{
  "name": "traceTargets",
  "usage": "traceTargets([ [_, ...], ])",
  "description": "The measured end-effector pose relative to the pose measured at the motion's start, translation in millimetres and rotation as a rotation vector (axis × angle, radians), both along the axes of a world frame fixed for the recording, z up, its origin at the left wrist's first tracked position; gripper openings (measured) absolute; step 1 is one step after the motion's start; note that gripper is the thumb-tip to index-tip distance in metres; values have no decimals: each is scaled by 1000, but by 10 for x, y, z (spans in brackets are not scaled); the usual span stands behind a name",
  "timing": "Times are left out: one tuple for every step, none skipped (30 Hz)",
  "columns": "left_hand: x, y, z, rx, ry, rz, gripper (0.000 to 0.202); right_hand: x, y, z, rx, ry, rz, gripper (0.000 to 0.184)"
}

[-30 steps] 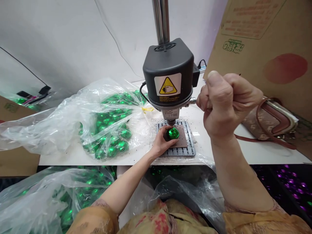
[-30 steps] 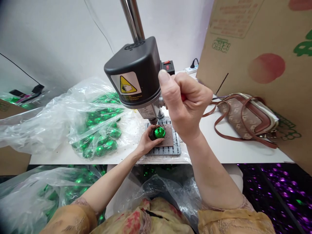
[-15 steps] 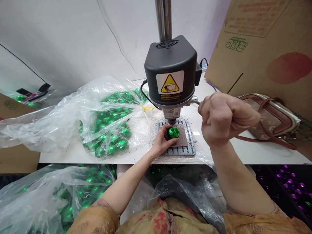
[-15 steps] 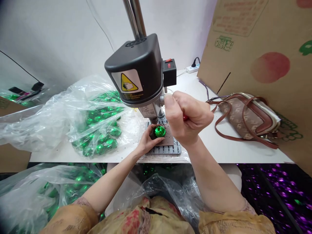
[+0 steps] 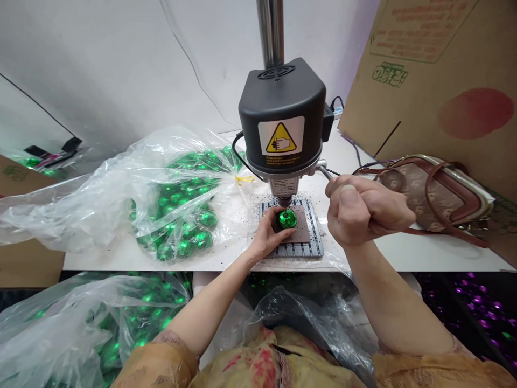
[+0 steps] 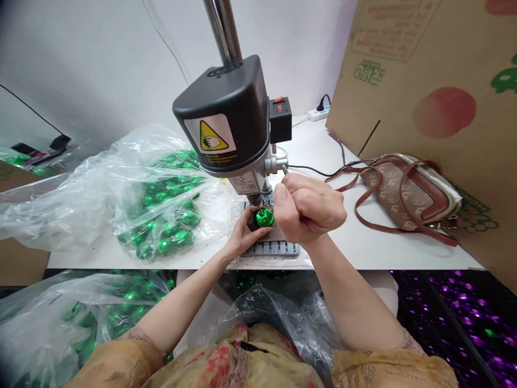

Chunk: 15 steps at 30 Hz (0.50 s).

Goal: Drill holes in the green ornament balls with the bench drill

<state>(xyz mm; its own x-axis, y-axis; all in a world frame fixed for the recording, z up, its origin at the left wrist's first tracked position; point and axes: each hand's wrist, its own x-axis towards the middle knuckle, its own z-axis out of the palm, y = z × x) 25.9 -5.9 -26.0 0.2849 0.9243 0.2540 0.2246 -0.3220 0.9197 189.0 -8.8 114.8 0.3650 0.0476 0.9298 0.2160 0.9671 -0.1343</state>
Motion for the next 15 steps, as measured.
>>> traceTargets([
  [-2, -3, 4, -5, 1, -2, 54, 5, -4, -17, -3, -8, -6, 47],
  [-3, -5, 7, -9, 0, -1, 54, 10, -7, -31, -5, -13, -11, 46],
  [-3, -8, 7, -13, -3, 1, 55, 14, -9, -44, -5, -17, -14, 46],
  [-3, -9, 6, -18, -8, 4, 55, 17, -10, -54, -2, -19, -12, 45],
  [-2, -10, 1, -19, -14, 7, 55, 19, -10, -63, 1, -22, -6, 44],
  [-1, -9, -5, -18, -21, 8, 55, 19, -8, -70, 7, -25, 0, 44],
  [0, -8, -11, -14, -24, 6, 55, 19, -5, -76, 12, -27, 5, 44],
  [0, -5, -18, -8, -25, 4, 55, 17, 0, -81, 18, -25, 8, 44],
  [0, -2, -24, 0, -25, 2, 55, 15, 6, -86, 27, -25, 12, 44],
  [0, 1, -28, 5, -22, 0, 55, 13, 12, -91, 38, -26, 16, 44],
  [-1, 3, -30, 8, -17, 0, 55, 11, 17, -98, 48, -27, 20, 43],
  [-1, 5, -30, 9, -13, 3, 55, 10, 20, -107, 53, -32, 25, 42],
  [-1, 6, -28, 9, -7, 8, 55, 11, 19, -119, 54, -40, 28, 42],
  [-1, 5, -25, 8, -2, 12, 55, 14, 14, -132, 55, -48, 30, 41],
  [0, 4, -21, 7, 3, 16, 55, 18, 3, -143, 57, -55, 29, 41],
])
